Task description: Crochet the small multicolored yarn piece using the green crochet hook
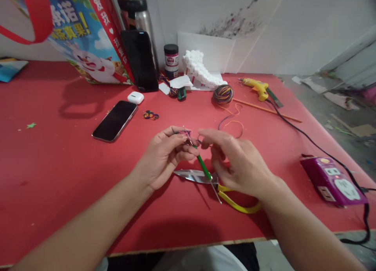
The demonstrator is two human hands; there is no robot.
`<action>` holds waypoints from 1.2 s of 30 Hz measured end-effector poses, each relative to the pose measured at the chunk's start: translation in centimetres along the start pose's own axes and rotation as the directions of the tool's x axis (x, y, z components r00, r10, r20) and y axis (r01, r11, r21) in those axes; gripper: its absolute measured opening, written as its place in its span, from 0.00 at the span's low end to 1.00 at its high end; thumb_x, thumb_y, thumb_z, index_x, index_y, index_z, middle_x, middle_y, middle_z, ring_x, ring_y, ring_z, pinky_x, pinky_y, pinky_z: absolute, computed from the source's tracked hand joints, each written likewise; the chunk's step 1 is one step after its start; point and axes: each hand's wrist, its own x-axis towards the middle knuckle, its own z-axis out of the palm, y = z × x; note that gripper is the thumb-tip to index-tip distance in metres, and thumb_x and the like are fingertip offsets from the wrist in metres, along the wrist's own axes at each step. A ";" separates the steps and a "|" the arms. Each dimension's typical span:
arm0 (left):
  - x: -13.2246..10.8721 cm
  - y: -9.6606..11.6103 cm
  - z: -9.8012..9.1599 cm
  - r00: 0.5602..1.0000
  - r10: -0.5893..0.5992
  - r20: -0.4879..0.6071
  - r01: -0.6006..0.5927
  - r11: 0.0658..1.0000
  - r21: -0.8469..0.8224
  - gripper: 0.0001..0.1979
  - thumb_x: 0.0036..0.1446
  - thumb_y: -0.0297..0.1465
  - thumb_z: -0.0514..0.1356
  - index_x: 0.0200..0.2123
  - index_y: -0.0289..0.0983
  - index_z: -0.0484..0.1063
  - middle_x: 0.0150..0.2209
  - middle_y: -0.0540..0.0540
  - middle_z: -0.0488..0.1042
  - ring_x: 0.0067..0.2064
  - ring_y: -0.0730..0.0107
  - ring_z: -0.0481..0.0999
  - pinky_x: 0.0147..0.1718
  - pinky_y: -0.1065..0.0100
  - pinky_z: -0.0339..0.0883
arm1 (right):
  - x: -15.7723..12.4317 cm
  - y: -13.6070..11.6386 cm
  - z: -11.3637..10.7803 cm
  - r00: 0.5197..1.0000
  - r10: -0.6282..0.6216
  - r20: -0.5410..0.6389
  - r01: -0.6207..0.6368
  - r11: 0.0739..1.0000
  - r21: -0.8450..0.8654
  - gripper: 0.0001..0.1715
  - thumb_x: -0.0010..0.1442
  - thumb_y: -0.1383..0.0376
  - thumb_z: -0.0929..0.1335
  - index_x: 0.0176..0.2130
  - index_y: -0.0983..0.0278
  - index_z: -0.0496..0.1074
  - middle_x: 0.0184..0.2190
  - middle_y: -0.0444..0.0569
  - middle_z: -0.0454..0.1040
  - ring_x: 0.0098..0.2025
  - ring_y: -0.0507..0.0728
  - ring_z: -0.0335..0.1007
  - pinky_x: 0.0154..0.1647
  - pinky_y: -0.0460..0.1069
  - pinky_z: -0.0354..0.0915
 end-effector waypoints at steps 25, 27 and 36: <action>-1.2 -1.4 0.5 0.926 -0.261 0.272 0.158 0.924 0.348 0.08 0.55 0.23 0.68 0.35 0.35 0.71 0.25 0.52 0.80 0.21 0.68 0.83 0.21 0.74 0.78 | 1.2 1.0 -0.5 0.982 0.172 -0.078 -0.111 0.861 0.496 0.08 0.66 0.63 0.77 0.34 0.61 0.83 0.30 0.46 0.80 0.29 0.52 0.75 0.29 0.48 0.73; -1.2 -1.4 0.5 0.924 -0.261 0.280 0.153 0.922 0.355 0.07 0.56 0.23 0.67 0.36 0.35 0.72 0.26 0.51 0.80 0.21 0.69 0.83 0.21 0.74 0.78 | 1.3 1.0 0.0 0.962 0.265 -0.069 -0.184 0.812 0.555 0.12 0.65 0.61 0.78 0.30 0.62 0.83 0.26 0.45 0.78 0.28 0.51 0.75 0.29 0.47 0.72; -0.5 -0.6 -0.2 0.957 -0.196 0.215 0.148 0.964 0.219 0.10 0.54 0.26 0.72 0.33 0.34 0.72 0.26 0.48 0.82 0.21 0.70 0.82 0.20 0.77 0.76 | 0.8 0.8 -0.3 0.886 0.464 0.009 -0.407 0.768 0.495 0.08 0.66 0.63 0.76 0.35 0.64 0.83 0.25 0.45 0.81 0.23 0.51 0.72 0.23 0.46 0.68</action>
